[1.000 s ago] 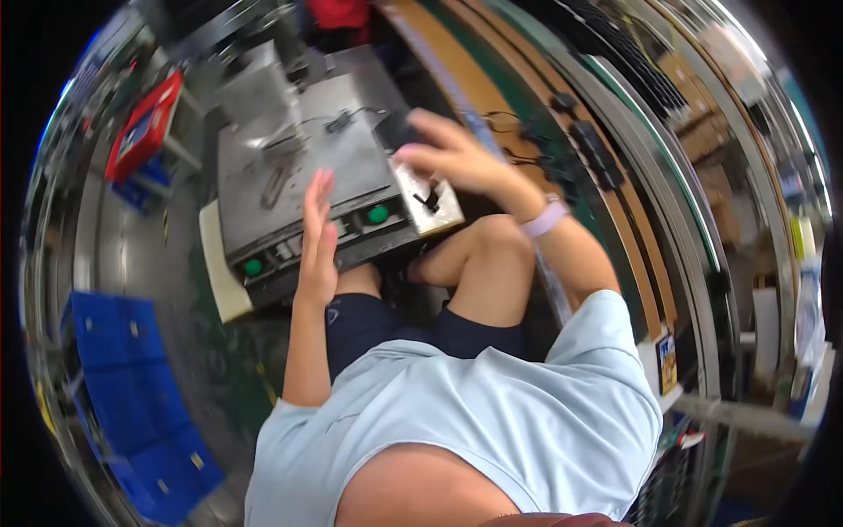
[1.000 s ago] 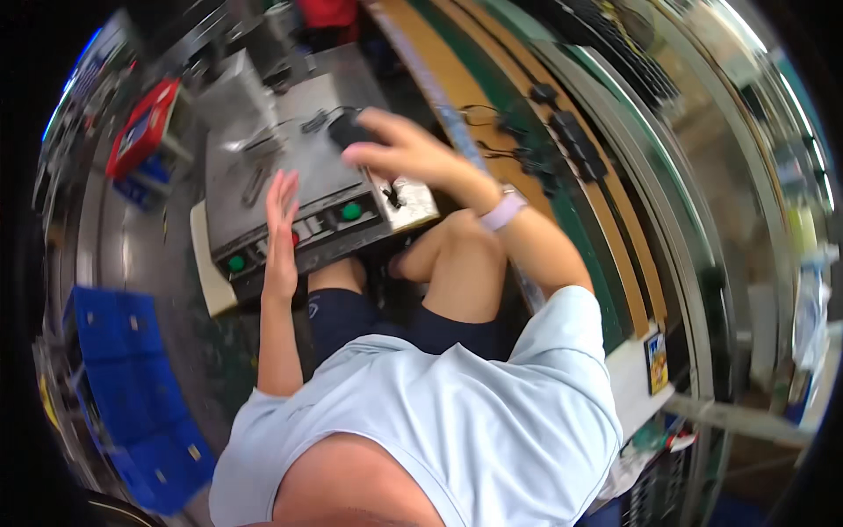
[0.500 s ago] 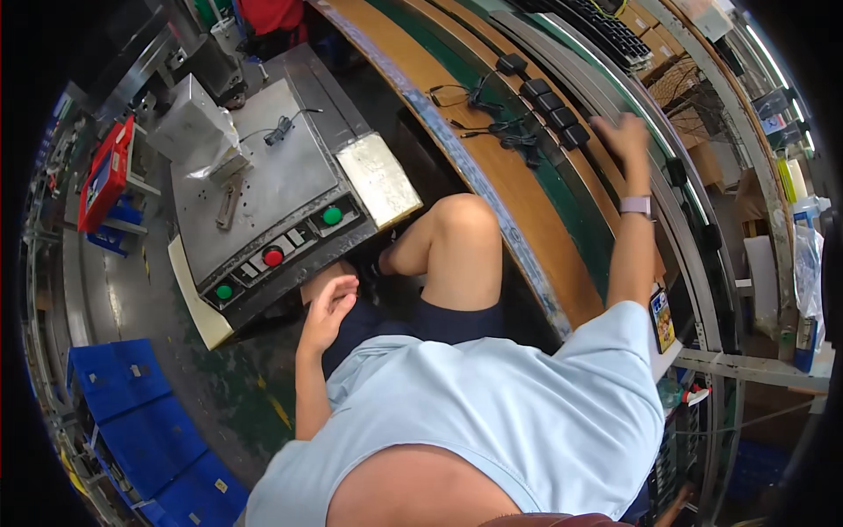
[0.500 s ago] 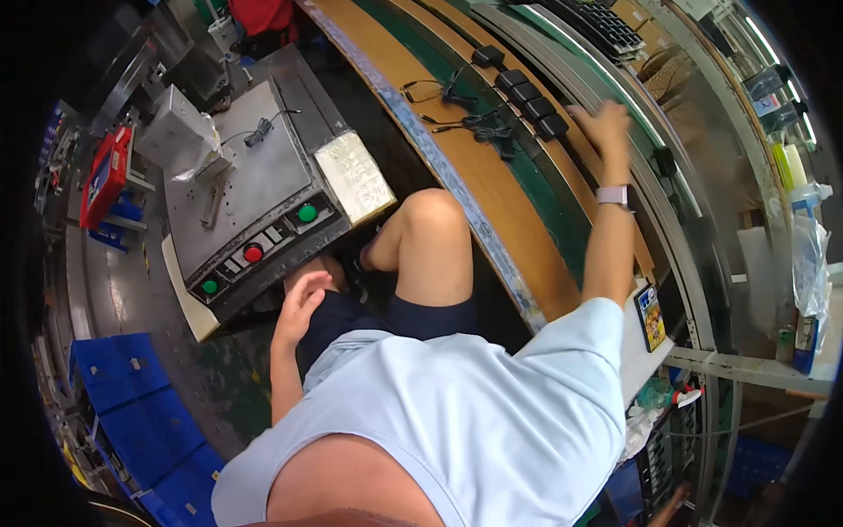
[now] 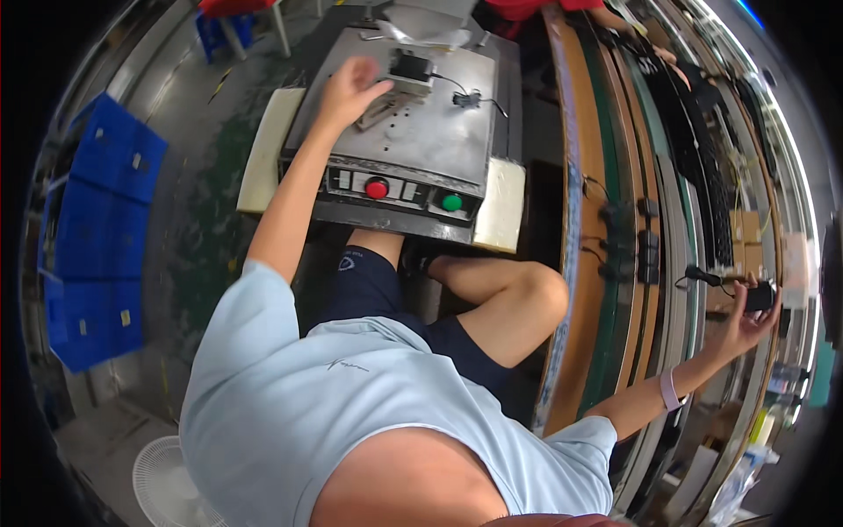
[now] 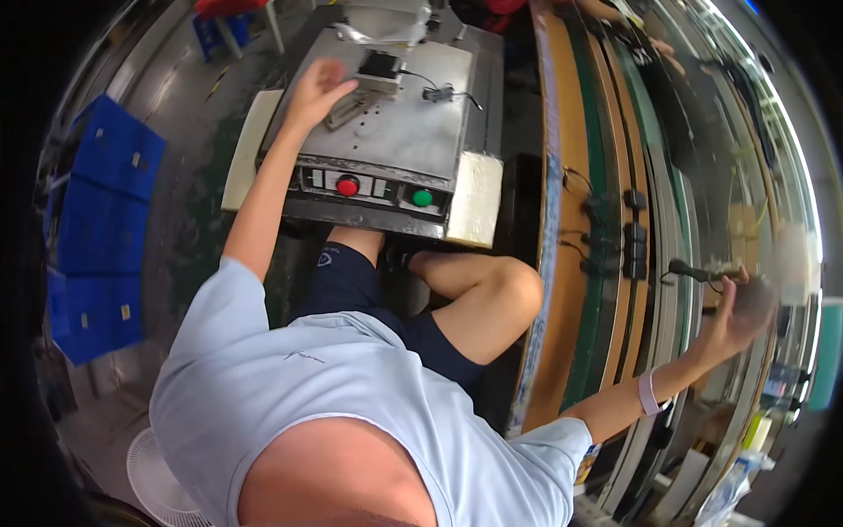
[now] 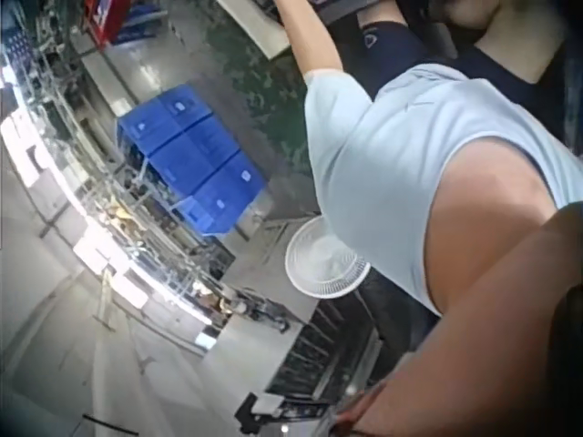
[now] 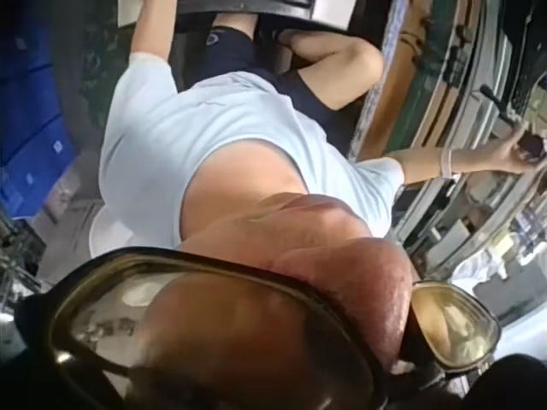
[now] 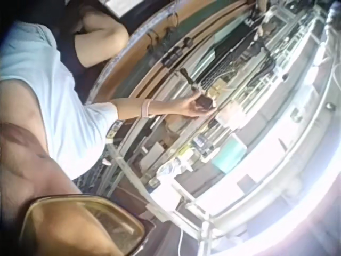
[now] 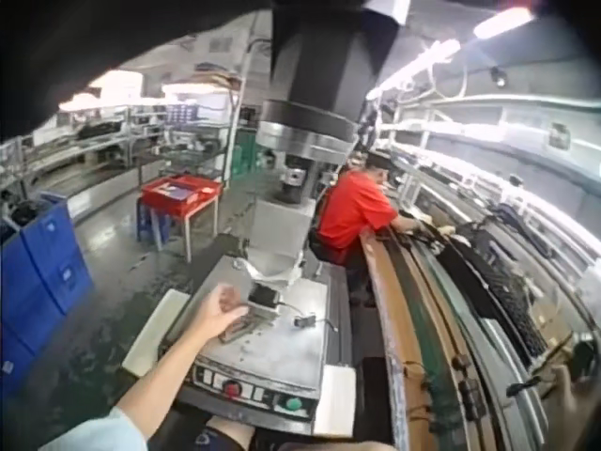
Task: Assemble electronic parts by taking components from a conveyor belt and using a press machine.
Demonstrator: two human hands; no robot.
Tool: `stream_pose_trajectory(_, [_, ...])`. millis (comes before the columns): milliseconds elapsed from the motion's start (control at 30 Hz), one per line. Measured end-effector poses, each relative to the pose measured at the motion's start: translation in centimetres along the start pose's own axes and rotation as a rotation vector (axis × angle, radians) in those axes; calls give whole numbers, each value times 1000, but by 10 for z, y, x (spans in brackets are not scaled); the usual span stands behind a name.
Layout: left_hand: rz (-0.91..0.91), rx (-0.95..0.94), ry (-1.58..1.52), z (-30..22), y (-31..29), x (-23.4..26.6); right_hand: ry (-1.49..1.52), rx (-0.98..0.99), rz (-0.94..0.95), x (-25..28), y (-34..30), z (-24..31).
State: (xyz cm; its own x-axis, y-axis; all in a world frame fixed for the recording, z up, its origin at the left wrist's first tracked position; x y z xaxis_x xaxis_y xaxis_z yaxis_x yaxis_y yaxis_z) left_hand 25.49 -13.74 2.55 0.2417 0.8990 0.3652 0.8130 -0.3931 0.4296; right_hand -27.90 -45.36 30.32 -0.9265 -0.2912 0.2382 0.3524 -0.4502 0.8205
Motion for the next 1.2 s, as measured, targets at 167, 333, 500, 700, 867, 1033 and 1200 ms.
stream_pose_trajectory(167, [225,-417,159,22,69,-39,28,-127,112,-94,17,8])
stream_pose_trajectory(333, [386,-62,-571,-4,45,-6,205,-219,574,-266,-17,-59])
stream_pose_trajectory(500, [254,185,-1444,-38,-66,20,432,-135,730,-435,-54,-112])
stream_pose_trajectory(700, [-59,520,-1532,-63,-203,74,259,217,1070,-514,-69,-75])
stream_pose_trajectory(867, [-146,594,-431,-30,-226,65,-270,440,1161,-494,-63,-59])
stream_pose_trajectory(1033, [-234,175,279,-14,-188,58,-414,338,1571,-392,-127,-18])
stream_pose_trajectory(1200, [-63,220,-165,-50,-176,47,-202,439,1195,-359,-169,-18])
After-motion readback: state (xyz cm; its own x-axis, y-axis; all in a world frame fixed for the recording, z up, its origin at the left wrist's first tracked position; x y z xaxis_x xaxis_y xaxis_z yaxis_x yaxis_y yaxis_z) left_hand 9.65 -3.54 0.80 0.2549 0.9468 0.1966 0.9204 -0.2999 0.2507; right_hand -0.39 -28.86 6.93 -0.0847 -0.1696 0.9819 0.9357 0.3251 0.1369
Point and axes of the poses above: each hand's wrist, its own y-axis towards the middle knuckle, its own x-axis out of the back of the hand, z = x × y, the point moved 2 cm from there along y, towards the middle knuckle, and after that the axes turned 14 degrees about y, right-handed, at the moved point
